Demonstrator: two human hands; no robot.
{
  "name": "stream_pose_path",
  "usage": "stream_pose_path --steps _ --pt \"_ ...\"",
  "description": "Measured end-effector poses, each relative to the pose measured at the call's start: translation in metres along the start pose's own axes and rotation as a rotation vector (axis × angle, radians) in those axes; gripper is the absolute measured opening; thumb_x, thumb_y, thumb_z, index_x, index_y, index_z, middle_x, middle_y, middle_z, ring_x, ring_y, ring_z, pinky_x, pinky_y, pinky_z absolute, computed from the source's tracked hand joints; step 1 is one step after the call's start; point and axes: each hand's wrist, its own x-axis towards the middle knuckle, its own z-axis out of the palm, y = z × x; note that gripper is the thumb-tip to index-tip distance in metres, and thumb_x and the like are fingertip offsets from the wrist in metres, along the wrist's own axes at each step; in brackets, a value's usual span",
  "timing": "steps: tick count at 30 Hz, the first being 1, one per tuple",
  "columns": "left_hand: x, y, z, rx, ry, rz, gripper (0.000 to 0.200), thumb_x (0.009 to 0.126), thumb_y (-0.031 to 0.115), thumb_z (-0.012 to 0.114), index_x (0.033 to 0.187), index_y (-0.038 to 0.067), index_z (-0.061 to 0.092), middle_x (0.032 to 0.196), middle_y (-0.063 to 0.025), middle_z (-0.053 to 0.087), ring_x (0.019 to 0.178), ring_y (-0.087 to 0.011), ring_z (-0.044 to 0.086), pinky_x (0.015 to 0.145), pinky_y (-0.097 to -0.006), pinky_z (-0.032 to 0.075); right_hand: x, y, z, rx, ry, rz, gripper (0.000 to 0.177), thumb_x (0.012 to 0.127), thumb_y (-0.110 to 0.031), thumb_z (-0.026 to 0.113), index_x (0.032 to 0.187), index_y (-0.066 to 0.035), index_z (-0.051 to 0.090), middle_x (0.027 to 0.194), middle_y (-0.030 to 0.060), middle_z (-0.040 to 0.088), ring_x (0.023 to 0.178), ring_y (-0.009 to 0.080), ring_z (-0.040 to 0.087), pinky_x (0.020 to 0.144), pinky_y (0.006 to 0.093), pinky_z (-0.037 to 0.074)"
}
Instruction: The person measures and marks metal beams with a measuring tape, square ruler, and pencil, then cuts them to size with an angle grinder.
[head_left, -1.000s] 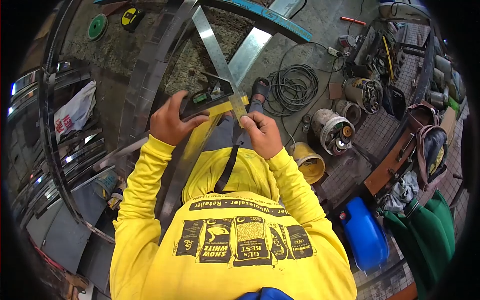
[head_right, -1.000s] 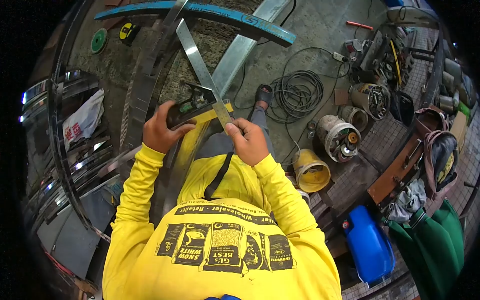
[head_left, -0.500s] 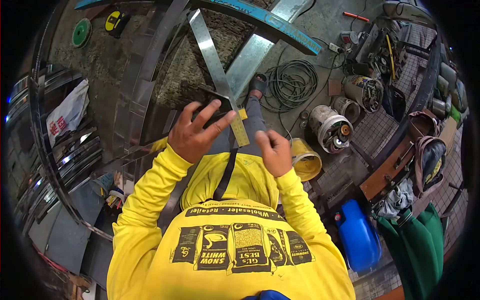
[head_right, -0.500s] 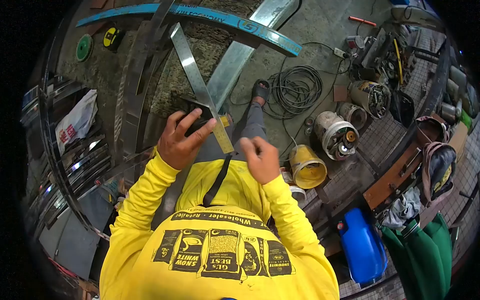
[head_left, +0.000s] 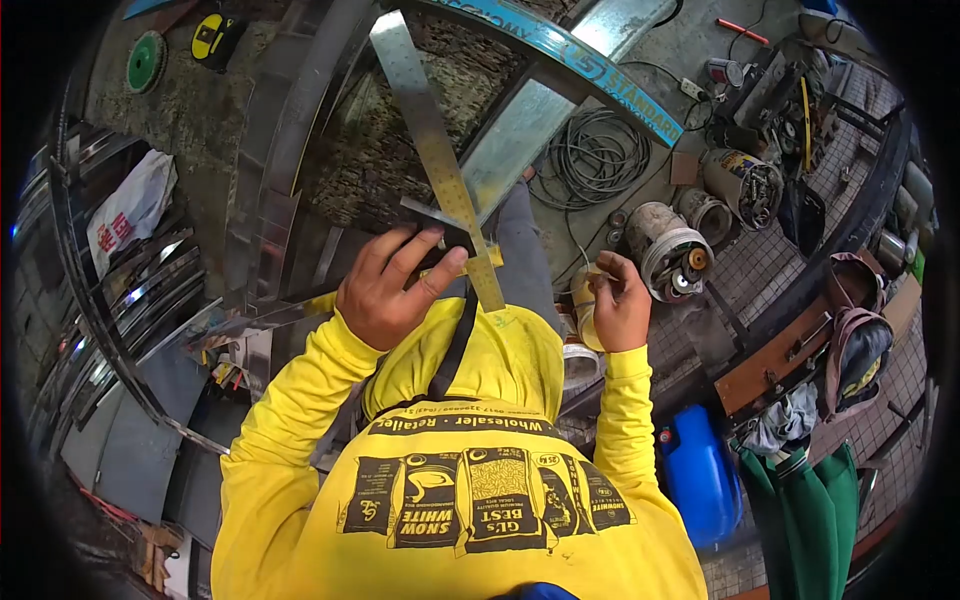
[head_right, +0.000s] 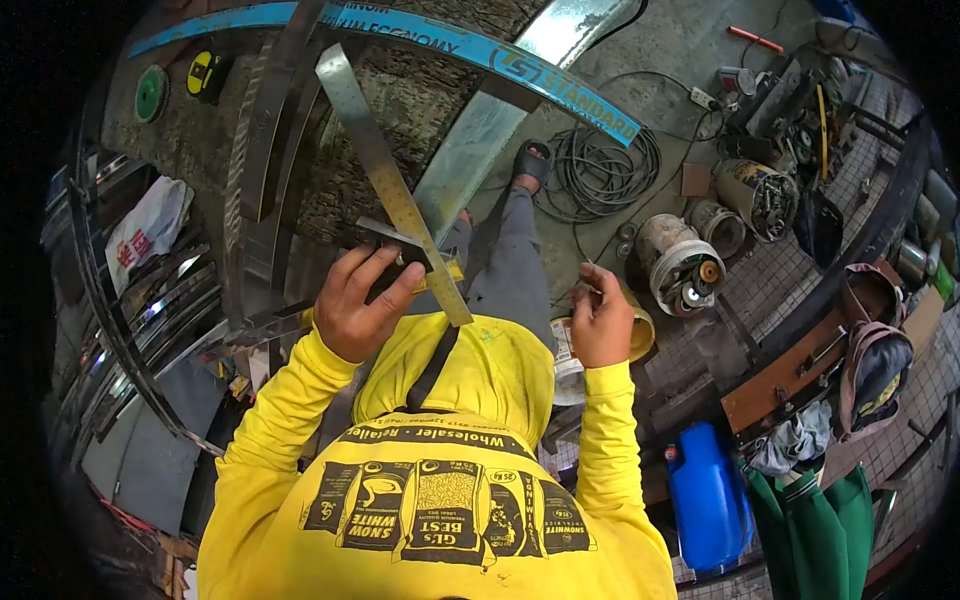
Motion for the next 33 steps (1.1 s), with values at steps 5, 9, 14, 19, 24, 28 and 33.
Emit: stream_pose_path --steps 5,9,14,19,24,28,33 --pt "-0.001 0.003 -0.003 -0.045 -0.048 -0.033 0.053 0.081 0.008 0.076 0.133 0.018 0.074 0.134 -0.0103 0.067 0.116 -0.0337 0.062 0.097 -0.0444 0.055 -0.004 -0.046 0.002 0.217 -0.049 0.114 0.023 0.098 0.003 0.065 0.121 0.005 0.065 0.094 0.0101 0.072 0.087 0.018 0.075 0.077 0.0296 0.059" --pt "-0.01 0.01 0.002 -0.038 -0.073 0.015 0.053 0.083 0.01 0.076 0.135 0.02 0.073 0.137 -0.0091 0.067 0.117 -0.0339 0.061 0.096 -0.0442 0.055 -0.012 -0.047 0.001 0.363 -0.115 0.233 0.023 0.098 0.001 0.067 0.12 0.006 0.064 0.098 0.0097 0.073 0.084 0.0147 0.073 0.075 0.0272 0.058" --pt "-0.013 0.012 0.003 0.01 -0.082 0.037 0.05 0.087 0.012 0.075 0.136 0.023 0.073 0.139 -0.0056 0.066 0.116 -0.0322 0.06 0.096 -0.0434 0.054 -0.022 -0.067 0.007 0.554 -0.054 0.283 0.019 0.097 0.0 0.071 0.114 0.005 0.063 0.103 0.0116 0.074 0.084 0.0144 0.072 0.077 0.0269 0.058" --pt "-0.012 0.012 0.004 0.021 -0.087 0.039 0.052 0.087 0.012 0.074 0.137 0.024 0.072 0.141 -0.0038 0.065 0.117 -0.0316 0.059 0.097 -0.0427 0.053 -0.031 -0.086 0.026 0.785 -0.043 0.29 0.018 0.095 0.0 0.075 0.108 0.001 0.063 0.108 0.0128 0.074 0.091 0.0128 0.071 0.084 0.0268 0.057" --pt "-0.011 0.013 0.003 0.028 -0.103 0.046 0.053 0.085 0.012 0.077 0.136 0.023 0.073 0.142 -0.0041 0.064 0.116 -0.032 0.058 0.096 -0.0425 0.052 -0.041 -0.093 0.036 0.68 -0.045 0.257 0.019 0.093 -0.001 0.078 0.106 -0.001 0.064 0.1 0.0041 0.071 0.089 0.0081 0.065 0.083 0.0238 0.052" --pt "-0.009 0.013 0.002 0.035 -0.11 0.053 0.052 0.082 0.011 0.082 0.132 0.022 0.074 0.138 -0.0056 0.065 0.114 -0.0332 0.057 0.093 -0.0422 0.054 -0.048 -0.102 0.049 0.685 0.023 0.206 0.027 0.093 -0.002 0.078 0.117 0.002 0.067 0.095 0.0029 0.069 0.082 0.0084 0.066 0.075 0.0237 0.054" --pt "-0.01 0.014 0.002 0.037 -0.113 0.047 0.052 0.082 0.012 0.083 0.132 0.022 0.074 0.139 -0.0044 0.065 0.114 -0.0327 0.057 0.093 -0.0412 0.054 -0.059 -0.102 0.069 0.534 0.086 0.067 0.02 0.094 -0.002 0.078 0.113 0.003 0.072 0.096 0.0088 0.073 0.084 0.0116 0.07 0.076 0.0261 0.057"
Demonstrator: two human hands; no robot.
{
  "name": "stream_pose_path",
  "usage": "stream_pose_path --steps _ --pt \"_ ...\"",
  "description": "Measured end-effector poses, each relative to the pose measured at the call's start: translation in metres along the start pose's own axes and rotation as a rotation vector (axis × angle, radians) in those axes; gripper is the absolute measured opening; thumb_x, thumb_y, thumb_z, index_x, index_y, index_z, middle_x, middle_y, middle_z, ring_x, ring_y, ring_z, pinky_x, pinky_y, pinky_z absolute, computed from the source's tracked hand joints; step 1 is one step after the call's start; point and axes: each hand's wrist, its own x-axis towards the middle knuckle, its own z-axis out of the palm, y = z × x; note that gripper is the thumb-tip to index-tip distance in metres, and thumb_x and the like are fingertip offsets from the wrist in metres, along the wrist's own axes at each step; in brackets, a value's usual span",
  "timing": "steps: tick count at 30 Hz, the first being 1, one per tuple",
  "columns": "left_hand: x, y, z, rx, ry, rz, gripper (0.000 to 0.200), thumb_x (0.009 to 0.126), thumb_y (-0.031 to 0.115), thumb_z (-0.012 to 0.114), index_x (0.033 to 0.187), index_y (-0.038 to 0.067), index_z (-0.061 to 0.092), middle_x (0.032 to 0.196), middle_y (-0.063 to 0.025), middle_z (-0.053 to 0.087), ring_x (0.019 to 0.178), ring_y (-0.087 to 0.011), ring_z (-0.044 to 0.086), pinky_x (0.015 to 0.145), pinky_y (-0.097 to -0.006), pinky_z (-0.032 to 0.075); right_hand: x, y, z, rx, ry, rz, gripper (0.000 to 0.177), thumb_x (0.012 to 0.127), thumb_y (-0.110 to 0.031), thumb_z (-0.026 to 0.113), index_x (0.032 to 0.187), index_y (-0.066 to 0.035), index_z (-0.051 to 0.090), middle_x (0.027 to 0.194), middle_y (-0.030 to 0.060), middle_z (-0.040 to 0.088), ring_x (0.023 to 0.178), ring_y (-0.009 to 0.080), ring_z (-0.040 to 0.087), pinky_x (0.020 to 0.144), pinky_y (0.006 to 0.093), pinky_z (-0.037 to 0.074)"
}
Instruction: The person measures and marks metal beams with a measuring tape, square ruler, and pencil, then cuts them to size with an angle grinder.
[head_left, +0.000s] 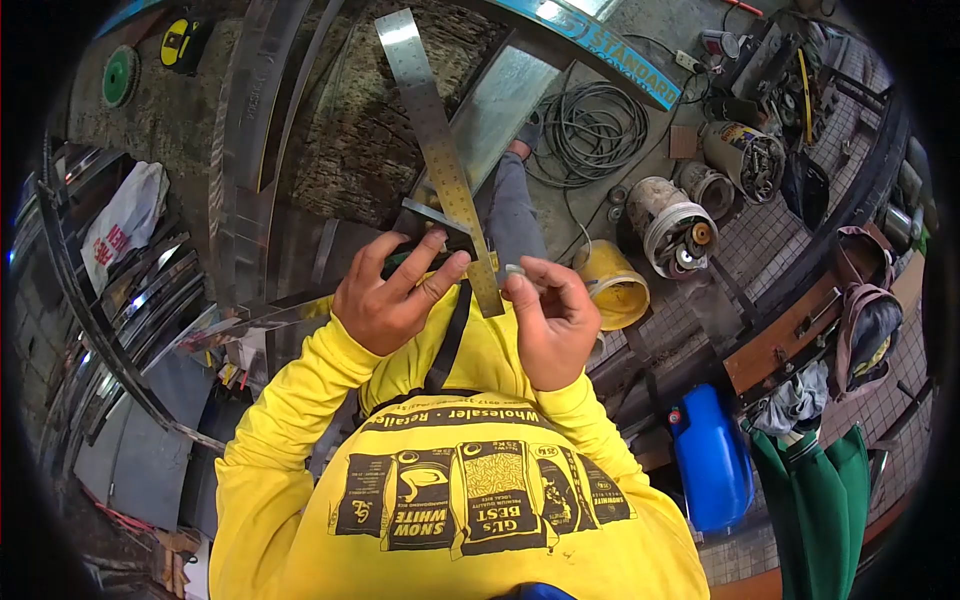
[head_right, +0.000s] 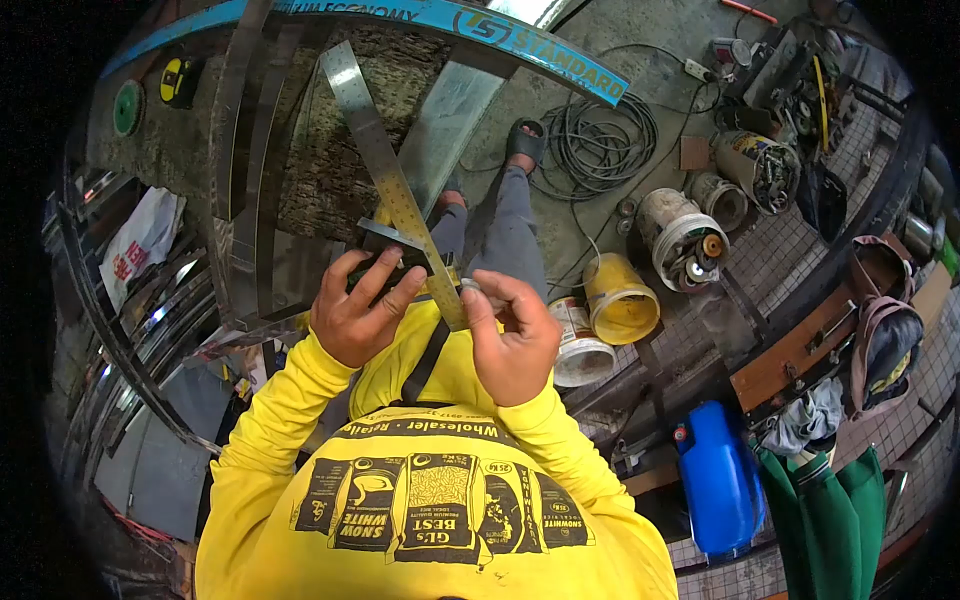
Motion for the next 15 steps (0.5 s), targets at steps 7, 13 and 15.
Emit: stream_pose_path --steps 7,13,15 --pt "-0.001 -0.001 0.001 0.01 0.001 0.009 0.053 0.083 0.013 0.083 0.134 0.023 0.074 0.14 -0.004 0.064 0.114 -0.0328 0.057 0.093 -0.0415 0.054 0.002 -0.008 0.001 -0.37 0.011 -0.338 0.022 0.088 0.005 0.079 0.108 0.001 0.073 0.093 0.0156 0.073 0.079 0.0219 0.074 0.072 0.0295 0.057" --pt "-0.003 -0.001 0.003 0.014 0.003 0.003 0.056 0.084 0.013 0.077 0.138 0.026 0.072 0.144 -0.0022 0.062 0.114 -0.0311 0.057 0.094 -0.0402 0.053 0.001 -0.012 0.006 -0.428 0.011 -0.375 0.023 0.085 0.006 0.08 0.105 0.0 0.072 0.093 0.0156 0.073 0.076 0.0266 0.074 0.068 0.0326 0.057" --pt "-0.004 -0.001 0.003 0.016 0.005 0.0 0.058 0.084 0.013 0.075 0.14 0.027 0.071 0.146 -0.0011 0.061 0.114 -0.0301 0.056 0.095 -0.0396 0.053 -0.001 -0.012 0.008 -0.432 0.017 -0.359 0.024 0.084 0.006 0.081 0.104 -0.001 0.071 0.093 0.0153 0.073 0.076 0.0274 0.074 0.066 0.0335 0.057"
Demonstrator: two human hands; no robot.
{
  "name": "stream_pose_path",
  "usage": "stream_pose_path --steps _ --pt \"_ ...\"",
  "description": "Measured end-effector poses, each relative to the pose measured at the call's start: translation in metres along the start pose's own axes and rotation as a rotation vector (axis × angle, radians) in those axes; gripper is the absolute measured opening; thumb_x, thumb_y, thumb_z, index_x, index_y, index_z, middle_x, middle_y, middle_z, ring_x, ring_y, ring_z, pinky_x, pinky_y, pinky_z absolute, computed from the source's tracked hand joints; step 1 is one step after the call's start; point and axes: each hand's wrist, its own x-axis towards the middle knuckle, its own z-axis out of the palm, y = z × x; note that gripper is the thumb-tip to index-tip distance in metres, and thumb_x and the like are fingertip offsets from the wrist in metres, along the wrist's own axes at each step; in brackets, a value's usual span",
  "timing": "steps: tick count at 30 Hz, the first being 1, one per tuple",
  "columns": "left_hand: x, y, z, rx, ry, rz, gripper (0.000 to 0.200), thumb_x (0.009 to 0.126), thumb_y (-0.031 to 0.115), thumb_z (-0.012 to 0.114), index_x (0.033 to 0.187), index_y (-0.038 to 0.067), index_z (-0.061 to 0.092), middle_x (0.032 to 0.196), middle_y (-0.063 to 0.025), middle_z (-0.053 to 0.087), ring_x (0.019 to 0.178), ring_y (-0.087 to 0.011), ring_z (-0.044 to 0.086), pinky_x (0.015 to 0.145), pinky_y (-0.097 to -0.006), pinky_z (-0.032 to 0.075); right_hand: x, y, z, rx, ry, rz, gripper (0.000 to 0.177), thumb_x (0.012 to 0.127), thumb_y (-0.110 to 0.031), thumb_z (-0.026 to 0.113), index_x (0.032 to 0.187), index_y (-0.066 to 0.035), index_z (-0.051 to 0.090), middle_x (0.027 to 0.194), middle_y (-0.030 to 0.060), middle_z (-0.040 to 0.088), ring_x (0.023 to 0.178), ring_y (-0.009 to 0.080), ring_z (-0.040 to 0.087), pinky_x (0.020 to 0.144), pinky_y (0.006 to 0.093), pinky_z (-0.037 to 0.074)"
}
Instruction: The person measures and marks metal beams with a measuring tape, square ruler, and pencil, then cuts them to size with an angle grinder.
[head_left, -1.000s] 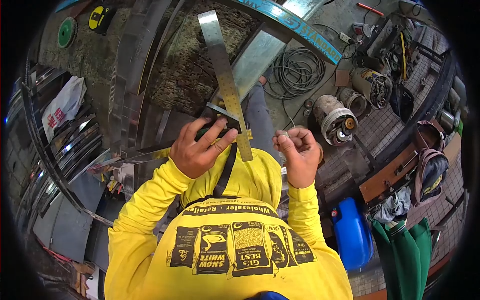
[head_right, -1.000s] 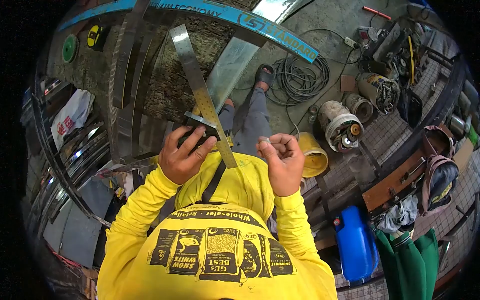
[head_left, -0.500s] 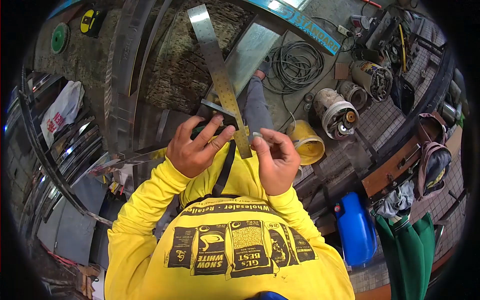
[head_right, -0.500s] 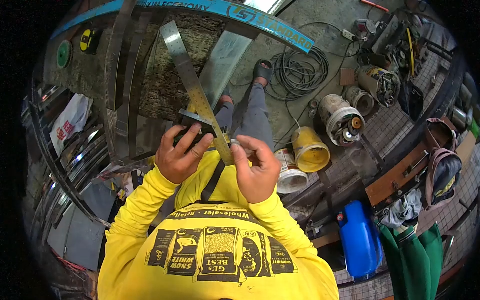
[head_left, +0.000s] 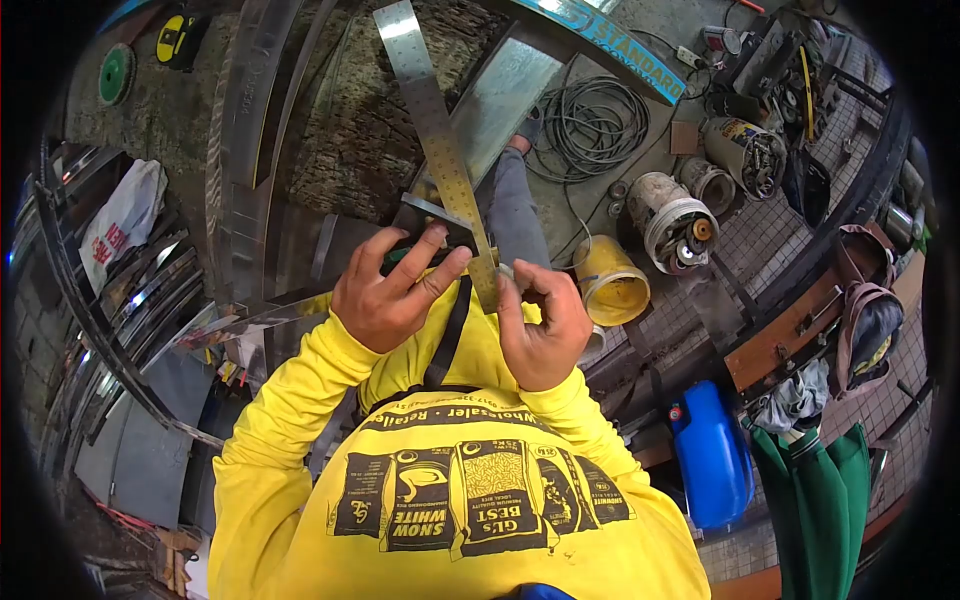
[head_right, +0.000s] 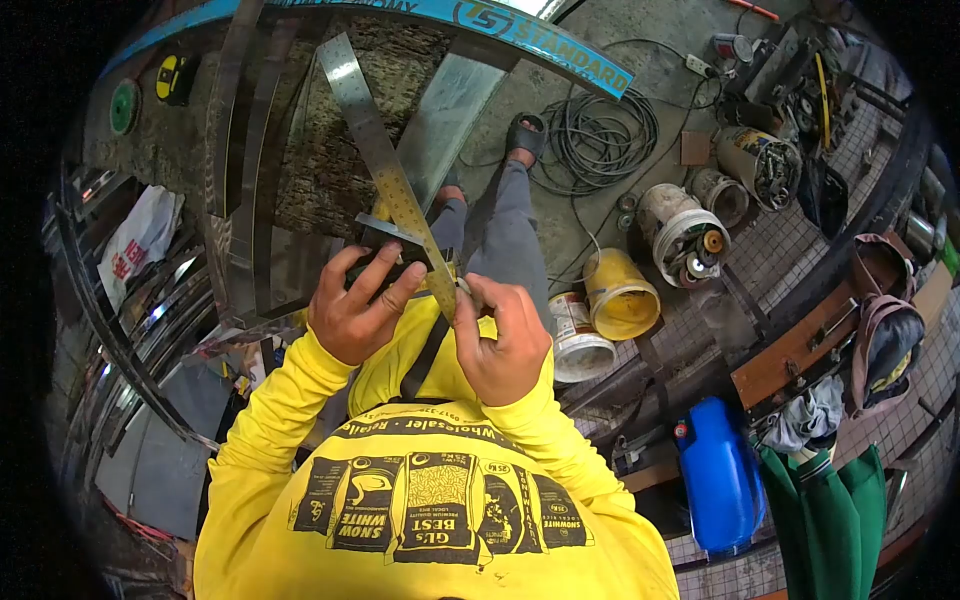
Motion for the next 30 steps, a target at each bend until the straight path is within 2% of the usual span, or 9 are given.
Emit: stream_pose_path --steps 2,5,14,20,26,29,30 --pt "0.0 0.0 0.0 0.001 -0.001 0.0 0.058 0.084 0.013 0.075 0.14 0.027 0.071 0.145 -0.001 0.061 0.114 -0.03 0.056 0.095 -0.0396 0.053 -0.002 0.003 0.001 -0.025 0.006 -0.031 0.025 0.082 0.006 0.082 0.103 -0.001 0.07 0.092 0.0152 0.072 0.076 0.0283 0.073 0.065 0.0341 0.057" --pt "0.0 0.0 0.0 0.004 0.001 0.006 0.058 0.084 0.013 0.075 0.14 0.027 0.071 0.145 -0.0009 0.061 0.114 -0.0299 0.056 0.096 -0.0397 0.053 -0.002 0.006 0.003 -0.067 0.012 -0.113 0.022 0.082 0.007 0.082 0.1 0.001 0.07 0.087 0.013 0.07 0.072 0.0206 0.069 0.066 0.0295 0.054" --pt "0.001 0.0 -0.001 0.003 -0.008 0.004 0.056 0.086 0.014 0.074 0.14 0.026 0.07 0.145 -0.0007 0.062 0.115 -0.0298 0.056 0.097 -0.0392 0.052 0.0 0.006 0.005 -0.074 -0.016 -0.219 0.025 0.079 0.01 0.081 0.1 0.001 0.069 0.088 0.0148 0.07 0.075 0.0276 0.07 0.067 0.0328 0.054" --pt "0.001 0.0 -0.001 -0.006 -0.015 0.0 0.055 0.087 0.014 0.075 0.14 0.026 0.07 0.144 -0.0007 0.062 0.114 -0.0297 0.057 0.097 -0.0388 0.053 -0.001 0.001 0.006 -0.149 -0.026 -0.231 0.025 0.08 0.009 0.081 0.1 0.0 0.069 0.09 0.0144 0.07 0.075 0.0283 0.07 0.066 0.0337 0.055" --pt "0.001 0.0 -0.001 -0.002 -0.011 -0.001 0.054 0.088 0.013 0.074 0.14 0.026 0.071 0.144 -0.001 0.063 0.114 -0.0295 0.057 0.097 -0.0379 0.053 0.007 -0.003 0.016 -0.176 -0.005 -0.241 0.025 0.079 0.008 0.082 0.099 -0.001 0.069 0.087 0.0137 0.068 0.07 0.0275 0.067 0.061 0.0346 0.053" --pt "0.002 0.0 -0.001 -0.01 -0.006 0.001 0.054 0.087 0.013 0.074 0.139 0.026 0.071 0.144 -0.0009 0.063 0.114 -0.0296 0.057 0.096 -0.0378 0.053 0.012 -0.005 0.02 -0.188 0.001 -0.259 0.028 0.078 0.007 0.08 0.103 0.001 0.069 0.089 0.0147 0.065 0.072 0.0318 0.067 0.062 0.0392 0.055" --pt "0.001 0.001 -0.001 -0.014 -0.009 0.001 0.054 0.087 0.012 0.074 0.14 0.026 0.071 0.144 -0.0009 0.063 0.114 -0.0296 0.057 0.096 -0.0379 0.053 0.009 -0.005 0.018 -0.186 -0.013 -0.234 0.026 0.079 0.007 0.081 0.101 0.0 0.068 0.088 0.014 0.065 0.071 0.0298 0.067 0.061 0.0373 0.054"
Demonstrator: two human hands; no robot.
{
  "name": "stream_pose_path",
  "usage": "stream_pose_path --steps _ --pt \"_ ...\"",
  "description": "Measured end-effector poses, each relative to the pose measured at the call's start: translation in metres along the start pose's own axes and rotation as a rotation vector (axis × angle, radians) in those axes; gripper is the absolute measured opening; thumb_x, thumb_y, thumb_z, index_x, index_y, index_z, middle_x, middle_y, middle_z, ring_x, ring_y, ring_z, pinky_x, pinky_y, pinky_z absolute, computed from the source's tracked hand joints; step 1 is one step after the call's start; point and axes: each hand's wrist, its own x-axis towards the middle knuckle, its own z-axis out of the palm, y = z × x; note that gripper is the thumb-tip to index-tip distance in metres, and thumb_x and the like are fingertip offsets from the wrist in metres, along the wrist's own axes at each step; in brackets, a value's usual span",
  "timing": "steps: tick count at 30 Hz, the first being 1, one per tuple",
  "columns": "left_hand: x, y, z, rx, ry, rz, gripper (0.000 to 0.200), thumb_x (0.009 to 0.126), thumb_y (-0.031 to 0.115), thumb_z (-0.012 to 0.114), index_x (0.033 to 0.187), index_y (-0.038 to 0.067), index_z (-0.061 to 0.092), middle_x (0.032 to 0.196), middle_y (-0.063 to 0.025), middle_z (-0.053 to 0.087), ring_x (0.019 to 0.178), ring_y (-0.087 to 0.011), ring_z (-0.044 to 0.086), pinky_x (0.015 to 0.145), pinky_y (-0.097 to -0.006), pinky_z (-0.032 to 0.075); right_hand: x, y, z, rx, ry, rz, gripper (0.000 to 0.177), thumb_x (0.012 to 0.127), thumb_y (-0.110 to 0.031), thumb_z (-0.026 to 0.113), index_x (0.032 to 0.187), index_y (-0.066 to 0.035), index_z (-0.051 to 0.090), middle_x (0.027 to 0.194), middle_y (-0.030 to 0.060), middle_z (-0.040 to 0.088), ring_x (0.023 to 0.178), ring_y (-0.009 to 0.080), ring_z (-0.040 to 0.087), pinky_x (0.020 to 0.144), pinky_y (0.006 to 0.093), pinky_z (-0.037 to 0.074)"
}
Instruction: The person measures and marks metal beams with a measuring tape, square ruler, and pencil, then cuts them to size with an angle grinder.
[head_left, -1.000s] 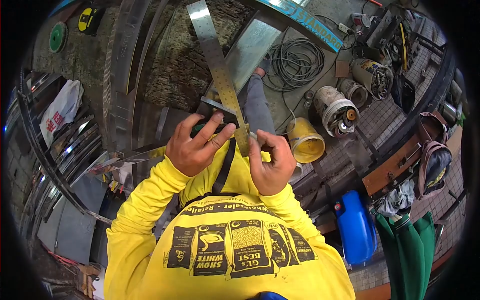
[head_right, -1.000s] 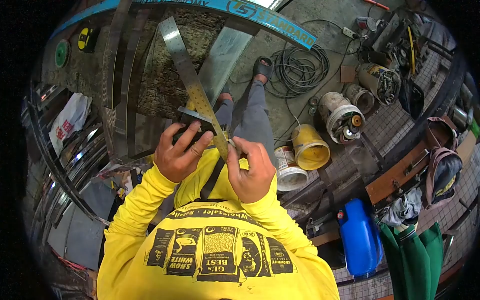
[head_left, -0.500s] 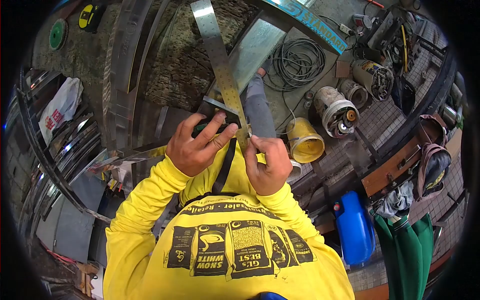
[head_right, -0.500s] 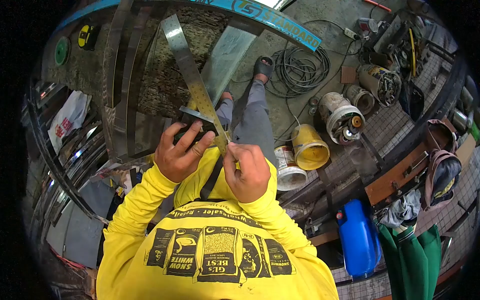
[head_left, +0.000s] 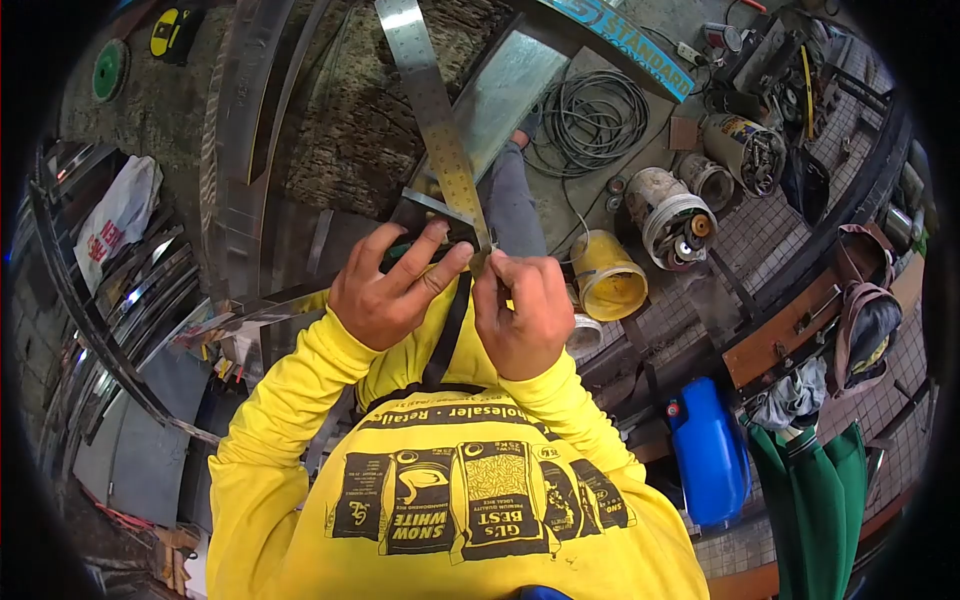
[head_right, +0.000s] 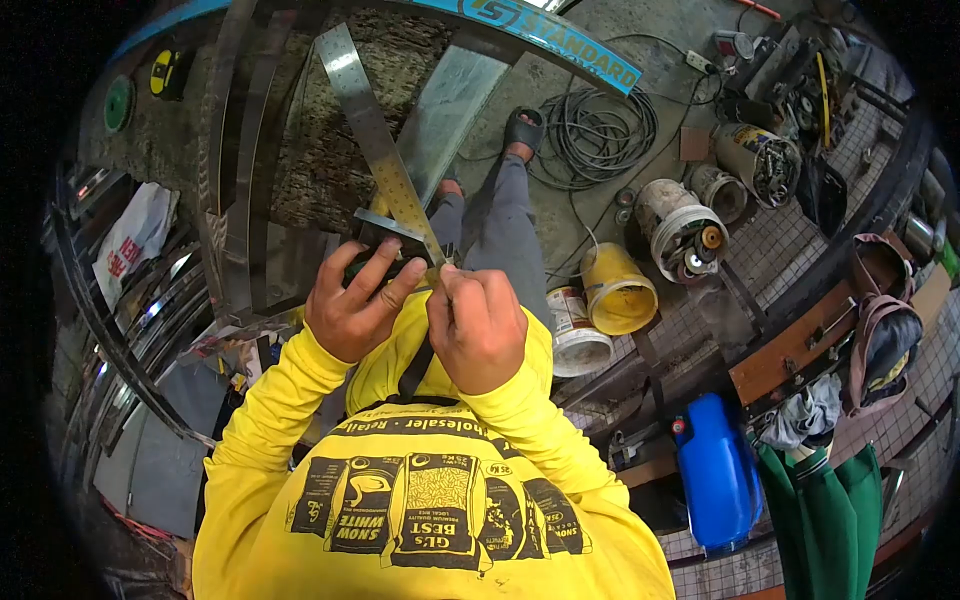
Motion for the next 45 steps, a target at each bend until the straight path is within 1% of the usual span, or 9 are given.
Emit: stream_pose_path --steps 5,24,31,34,37,40,41,44,45 --pt "0.001 -0.002 0.0 0.012 0.004 0.008 0.056 0.087 0.011 0.073 0.141 0.026 0.07 0.143 -0.0006 0.063 0.114 -0.0296 0.057 0.095 -0.0383 0.053 -0.008 0.004 -0.004 -0.002 -0.013 0.007 0.024 0.08 0.007 0.082 0.098 -0.001 0.068 0.085 0.0124 0.064 0.067 0.025 0.067 0.058 0.0329 0.053" --pt "0.0 -0.003 0.0 -0.008 0.006 0.013 0.056 0.086 0.012 0.076 0.14 0.025 0.07 0.144 -0.0023 0.063 0.113 -0.0315 0.057 0.095 -0.04 0.054 -0.002 0.002 -0.004 0.002 -0.023 0.007 0.022 0.08 0.009 0.08 0.097 0.0 0.068 0.081 0.0116 0.063 0.064 0.0231 0.064 0.055 0.0317 0.052" --pt "-0.001 -0.002 0.002 -0.021 0.012 -0.001 0.057 0.087 0.011 0.074 0.142 0.026 0.068 0.145 -0.0023 0.062 0.113 -0.0312 0.057 0.097 -0.0401 0.053 0.011 0.003 -0.001 -0.002 -0.002 -0.055 0.021 0.081 0.007 0.08 0.096 0.0 0.068 0.083 0.0125 0.063 0.064 0.0254 0.065 0.056 0.0327 0.052" --pt "0.001 -0.003 0.001 -0.014 0.016 0.001 0.055 0.087 0.011 0.074 0.14 0.024 0.07 0.144 -0.003 0.063 0.114 -0.0314 0.057 0.097 -0.0406 0.052 0.007 0.004 0.001 0.042 -0.024 -0.014 0.025 0.08 0.004 0.079 0.102 0.0 0.067 0.085 0.0141 0.058 0.069 0.0335 0.064 0.061 0.0416 0.052" --pt "0.001 -0.001 0.0 -0.018 0.022 0.005 0.054 0.085 0.012 0.075 0.138 0.023 0.071 0.143 -0.0036 0.064 0.114 -0.0317 0.058 0.097 -0.0411 0.053 -0.009 0.006 -0.006 0.016 -0.057 0.022 0.023 0.081 0.002 0.078 0.101 -0.001 0.067 0.086 0.0142 0.058 0.07 0.0349 0.063 0.062 0.0429 0.052" --pt "0.003 -0.002 -0.002 -0.038 0.051 0.004 0.056 0.08 0.01 0.082 0.134 0.02 0.073 0.14 -0.0062 0.066 0.112 -0.0336 0.058 0.094 -0.0423 0.054 -0.028 0.009 -0.027 -0.04 -0.236 0.133 0.018 0.083 0.0 0.077 0.098 -0.002 0.066 0.087 0.0143 0.057 0.07 0.0354 0.063 0.063 0.0435 0.052" --pt "0.003 -0.001 -0.002 -0.049 0.06 0.001 0.056 0.078 0.009 0.084 0.132 0.019 0.074 0.138 -0.0073 0.067 0.111 -0.0344 0.058 0.093 -0.0428 0.055 -0.035 0.013 -0.029 -0.039 -0.24 0.147 0.034 0.082 -0.003 0.076 0.115 -0.006 0.069 0.086 0.0131 0.055 0.072 0.0346 0.062 0.064 0.0441 0.052" --pt "0.0 -0.002 -0.001 -0.095 0.091 -0.022 0.057 0.076 0.009 0.085 0.131 0.017 0.074 0.137 -0.0092 0.068 0.11 -0.0352 0.059 0.094 -0.0435 0.055 -0.005 -0.006 -0.044 -0.175 -0.296 0.005 0.06 0.081 -0.004 0.075 0.139 -0.012 0.064 0.084 0.0116 0.051 0.073 0.033 0.06 0.064 0.0434 0.051" --pt "-0.001 -0.002 0.0 -0.097 0.092 -0.022 0.056 0.076 0.009 0.085 0.131 0.016 0.074 0.137 -0.0095 0.068 0.11 -0.0353 0.059 0.094 -0.0439 0.054 -0.002 -0.004 -0.043 -0.238 -0.363 -0.025 0.079 0.079 -0.004 0.074 0.153 -0.019 0.055 0.083 0.01 0.047 0.075 0.0308 0.058 0.063 0.042 0.05"
